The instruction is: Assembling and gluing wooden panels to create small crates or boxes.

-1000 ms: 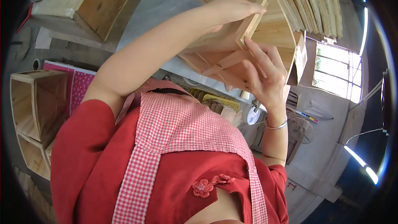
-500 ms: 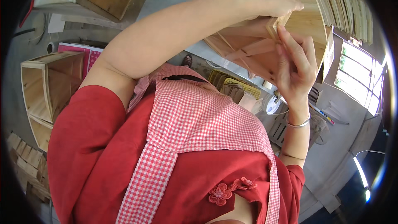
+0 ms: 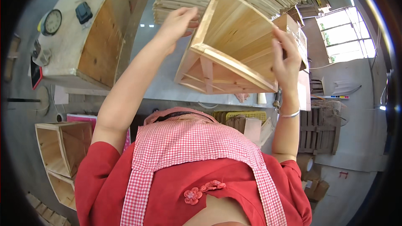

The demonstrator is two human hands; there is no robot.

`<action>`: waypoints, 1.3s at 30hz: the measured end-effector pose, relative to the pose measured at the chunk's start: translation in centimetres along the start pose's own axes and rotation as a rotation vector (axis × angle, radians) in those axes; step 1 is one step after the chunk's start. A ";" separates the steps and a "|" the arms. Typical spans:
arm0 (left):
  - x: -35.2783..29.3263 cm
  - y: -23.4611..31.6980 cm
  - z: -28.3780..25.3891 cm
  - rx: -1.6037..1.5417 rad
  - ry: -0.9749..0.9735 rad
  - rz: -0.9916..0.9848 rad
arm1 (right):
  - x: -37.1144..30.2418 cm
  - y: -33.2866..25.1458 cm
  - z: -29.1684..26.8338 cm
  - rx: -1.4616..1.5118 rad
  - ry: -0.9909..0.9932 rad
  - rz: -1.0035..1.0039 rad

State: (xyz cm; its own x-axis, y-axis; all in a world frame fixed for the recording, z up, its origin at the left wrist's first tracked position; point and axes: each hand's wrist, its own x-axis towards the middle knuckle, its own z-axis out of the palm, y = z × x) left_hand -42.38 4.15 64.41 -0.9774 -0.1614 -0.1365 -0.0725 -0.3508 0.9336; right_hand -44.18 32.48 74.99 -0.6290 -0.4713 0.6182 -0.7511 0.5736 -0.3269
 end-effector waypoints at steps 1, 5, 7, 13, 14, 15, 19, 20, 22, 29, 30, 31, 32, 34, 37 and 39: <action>0.5 0.4 -0.3 0.021 -0.006 0.018 | 0.1 2.8 -0.9 -0.024 0.032 0.098; 4.6 3.1 0.2 0.080 0.073 -0.040 | -0.2 12.7 -1.5 -0.250 -0.007 0.224; 6.8 4.5 0.7 0.142 0.138 -0.063 | 0.4 13.9 -0.7 -0.233 -0.060 0.233; 13.4 5.5 4.8 0.233 0.226 -0.218 | 1.7 13.4 -1.1 -0.247 -0.220 0.283; 14.1 5.6 5.2 0.289 0.147 -0.209 | 1.9 13.5 -1.3 -0.292 -0.237 0.257; 14.6 5.3 5.2 0.345 0.071 -0.208 | 1.8 13.6 -1.3 -0.333 -0.257 0.232; 15.0 5.7 4.2 0.344 0.045 -0.223 | 2.1 14.4 -0.7 -0.241 -0.232 0.196; 14.5 5.7 4.8 0.295 0.042 -0.207 | 1.8 14.8 -0.6 -0.174 -0.205 0.193; 15.3 5.0 3.7 0.323 0.074 -0.164 | 1.6 15.4 -0.1 -0.020 -0.217 0.203; 10.1 3.3 5.4 0.405 0.122 -0.137 | -5.3 17.5 1.4 0.857 -0.039 0.661; 7.0 3.5 5.1 0.434 0.071 -0.156 | -6.6 16.0 1.0 0.901 -0.040 0.688; 4.3 3.8 4.7 0.461 0.028 -0.170 | -7.3 14.6 0.7 0.949 -0.048 0.707; 2.7 3.6 4.1 0.454 0.072 -0.161 | -8.1 14.0 1.1 0.969 -0.083 0.682; 0.4 2.7 3.1 0.530 0.085 -0.045 | -9.3 12.7 1.8 0.977 -0.086 0.591; -4.1 2.3 4.3 0.648 0.297 0.030 | -7.3 8.7 0.8 1.251 -0.101 0.749; -8.8 1.6 4.7 0.678 0.456 0.027 | -6.3 10.0 1.4 1.053 -0.266 0.600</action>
State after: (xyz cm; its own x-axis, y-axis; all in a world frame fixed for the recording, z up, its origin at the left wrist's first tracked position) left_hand -34.84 9.30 68.69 -0.8142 -0.5727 -0.0957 -0.2971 0.2693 0.9161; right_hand -48.02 40.27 66.77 -0.8575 -0.5122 0.0484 -0.0484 -0.0134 -0.9987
